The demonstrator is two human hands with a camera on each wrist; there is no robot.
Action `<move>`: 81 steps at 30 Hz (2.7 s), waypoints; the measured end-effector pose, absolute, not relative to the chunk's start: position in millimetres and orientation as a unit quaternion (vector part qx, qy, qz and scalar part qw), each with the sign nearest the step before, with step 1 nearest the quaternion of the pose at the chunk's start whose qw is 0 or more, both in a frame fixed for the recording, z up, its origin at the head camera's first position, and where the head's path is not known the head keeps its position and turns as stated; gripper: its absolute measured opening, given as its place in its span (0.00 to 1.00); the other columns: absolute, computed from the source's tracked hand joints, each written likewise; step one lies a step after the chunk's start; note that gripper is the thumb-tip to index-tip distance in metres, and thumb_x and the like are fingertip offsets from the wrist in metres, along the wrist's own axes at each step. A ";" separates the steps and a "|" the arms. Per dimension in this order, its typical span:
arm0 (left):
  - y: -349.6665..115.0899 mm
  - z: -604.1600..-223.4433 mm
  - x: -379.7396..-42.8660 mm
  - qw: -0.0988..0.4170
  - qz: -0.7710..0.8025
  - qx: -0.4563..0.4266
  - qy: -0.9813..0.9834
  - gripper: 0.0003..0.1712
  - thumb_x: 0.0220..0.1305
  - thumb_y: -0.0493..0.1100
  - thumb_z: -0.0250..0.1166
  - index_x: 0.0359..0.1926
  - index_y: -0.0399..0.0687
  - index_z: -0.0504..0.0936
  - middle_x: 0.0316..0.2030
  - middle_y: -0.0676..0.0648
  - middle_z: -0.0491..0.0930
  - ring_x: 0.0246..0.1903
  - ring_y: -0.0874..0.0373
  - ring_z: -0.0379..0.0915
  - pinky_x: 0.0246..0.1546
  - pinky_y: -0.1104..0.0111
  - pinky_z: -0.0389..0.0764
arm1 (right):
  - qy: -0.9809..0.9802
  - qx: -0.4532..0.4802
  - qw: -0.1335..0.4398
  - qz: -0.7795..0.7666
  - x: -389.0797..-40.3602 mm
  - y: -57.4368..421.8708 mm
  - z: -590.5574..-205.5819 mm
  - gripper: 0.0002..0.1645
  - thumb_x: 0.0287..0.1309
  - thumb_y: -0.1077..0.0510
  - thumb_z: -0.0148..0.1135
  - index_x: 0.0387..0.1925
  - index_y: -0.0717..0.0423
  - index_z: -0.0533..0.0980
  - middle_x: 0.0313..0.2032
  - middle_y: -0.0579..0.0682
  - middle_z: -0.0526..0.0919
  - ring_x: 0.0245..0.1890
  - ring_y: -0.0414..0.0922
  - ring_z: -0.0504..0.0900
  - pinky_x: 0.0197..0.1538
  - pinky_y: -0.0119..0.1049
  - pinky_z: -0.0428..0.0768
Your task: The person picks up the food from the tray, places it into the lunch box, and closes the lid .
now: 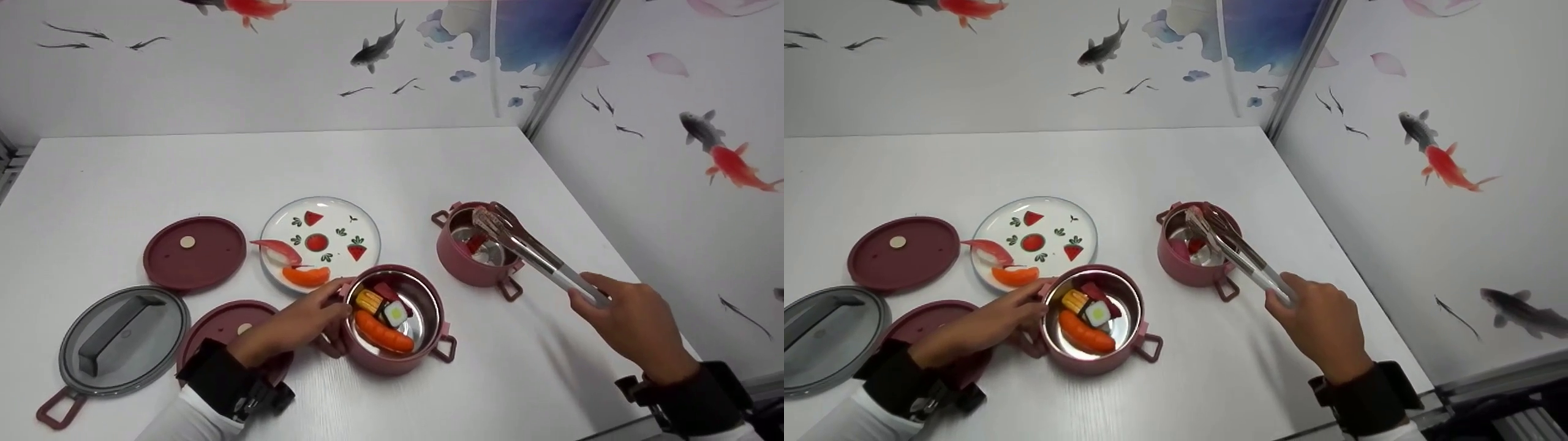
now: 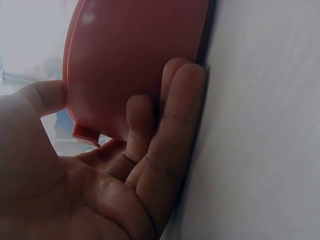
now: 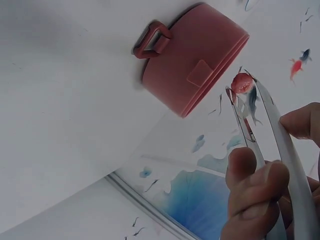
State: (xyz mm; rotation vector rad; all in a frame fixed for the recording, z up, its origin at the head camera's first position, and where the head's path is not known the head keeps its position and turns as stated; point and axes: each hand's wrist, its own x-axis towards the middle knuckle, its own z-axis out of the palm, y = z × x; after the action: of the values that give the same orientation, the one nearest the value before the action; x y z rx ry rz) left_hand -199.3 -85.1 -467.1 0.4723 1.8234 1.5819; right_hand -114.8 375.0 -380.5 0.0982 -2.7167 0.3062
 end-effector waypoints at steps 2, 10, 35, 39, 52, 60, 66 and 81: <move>-85.8 -467.6 -199.3 0.334 0.607 0.180 0.699 0.33 0.78 0.47 0.54 0.80 0.59 0.58 0.27 0.39 0.81 0.30 0.48 0.87 0.33 0.53 0.92 | -0.972 0.036 0.204 0.108 -116.5 374.7 -381.1 0.16 0.53 0.58 0.74 0.44 0.59 0.88 0.21 0.49 0.85 0.17 0.38 0.65 0.17 0.33 0.62; -88.7 -468.5 -197.8 0.331 0.605 0.178 0.702 0.34 0.78 0.46 0.54 0.80 0.58 0.58 0.26 0.39 0.83 0.27 0.50 0.86 0.32 0.55 0.92 | -0.971 0.048 0.212 0.094 -121.0 369.3 -382.7 0.19 0.51 0.58 0.74 0.45 0.61 0.87 0.20 0.53 0.85 0.17 0.44 0.70 0.17 0.36 0.63; -85.8 -466.7 -198.2 0.334 0.614 0.171 0.695 0.33 0.77 0.48 0.55 0.79 0.63 0.60 0.27 0.38 0.82 0.26 0.50 0.85 0.32 0.54 0.92 | -0.953 0.257 0.115 0.111 -190.1 203.6 -380.4 0.17 0.61 0.50 0.71 0.47 0.56 0.87 0.20 0.47 0.82 0.18 0.39 0.72 0.22 0.33 0.74; -86.0 -466.6 -197.6 0.335 0.613 0.172 0.695 0.32 0.77 0.49 0.55 0.78 0.63 0.61 0.27 0.38 0.82 0.26 0.49 0.85 0.32 0.53 0.91 | -0.949 0.281 0.079 0.120 -206.5 180.5 -380.1 0.15 0.62 0.50 0.69 0.44 0.55 0.86 0.21 0.46 0.80 0.18 0.39 0.70 0.20 0.31 0.72; -82.1 -465.9 -198.0 0.337 0.608 0.175 0.697 0.30 0.78 0.48 0.54 0.77 0.60 0.61 0.27 0.37 0.85 0.26 0.50 0.86 0.31 0.55 0.92 | -0.954 0.275 0.015 0.117 -217.2 162.4 -381.7 0.14 0.63 0.50 0.67 0.44 0.53 0.87 0.22 0.46 0.81 0.17 0.39 0.71 0.18 0.29 0.70; -82.3 -465.9 -197.3 0.335 0.606 0.171 0.701 0.30 0.78 0.48 0.54 0.76 0.59 0.62 0.26 0.38 0.83 0.27 0.50 0.85 0.32 0.55 0.92 | -0.950 0.289 0.012 0.121 -217.7 159.9 -384.0 0.11 0.61 0.52 0.68 0.41 0.54 0.86 0.21 0.45 0.79 0.17 0.38 0.70 0.18 0.28 0.71; -83.7 -467.5 -198.0 0.337 0.608 0.173 0.698 0.27 0.78 0.48 0.53 0.74 0.59 0.64 0.26 0.39 0.83 0.27 0.50 0.85 0.32 0.55 0.92 | -0.947 0.300 0.021 0.111 -218.2 159.2 -386.2 0.09 0.62 0.52 0.68 0.39 0.53 0.85 0.20 0.45 0.78 0.17 0.39 0.69 0.19 0.29 0.69; -84.6 -470.4 -199.4 0.331 0.613 0.173 0.696 0.29 0.76 0.47 0.55 0.75 0.65 0.65 0.26 0.40 0.82 0.26 0.50 0.85 0.31 0.55 0.91 | -0.957 0.248 0.059 0.139 -212.9 193.9 -388.2 0.17 0.63 0.52 0.70 0.49 0.57 0.87 0.27 0.50 0.87 0.22 0.41 0.77 0.25 0.35 0.82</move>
State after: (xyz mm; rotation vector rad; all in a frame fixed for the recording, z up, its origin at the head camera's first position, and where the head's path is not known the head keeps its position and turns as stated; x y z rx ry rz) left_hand -199.4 -84.6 -470.4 0.4529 1.8194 1.6018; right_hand -212.9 193.9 -388.2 0.7521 -2.8991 0.4206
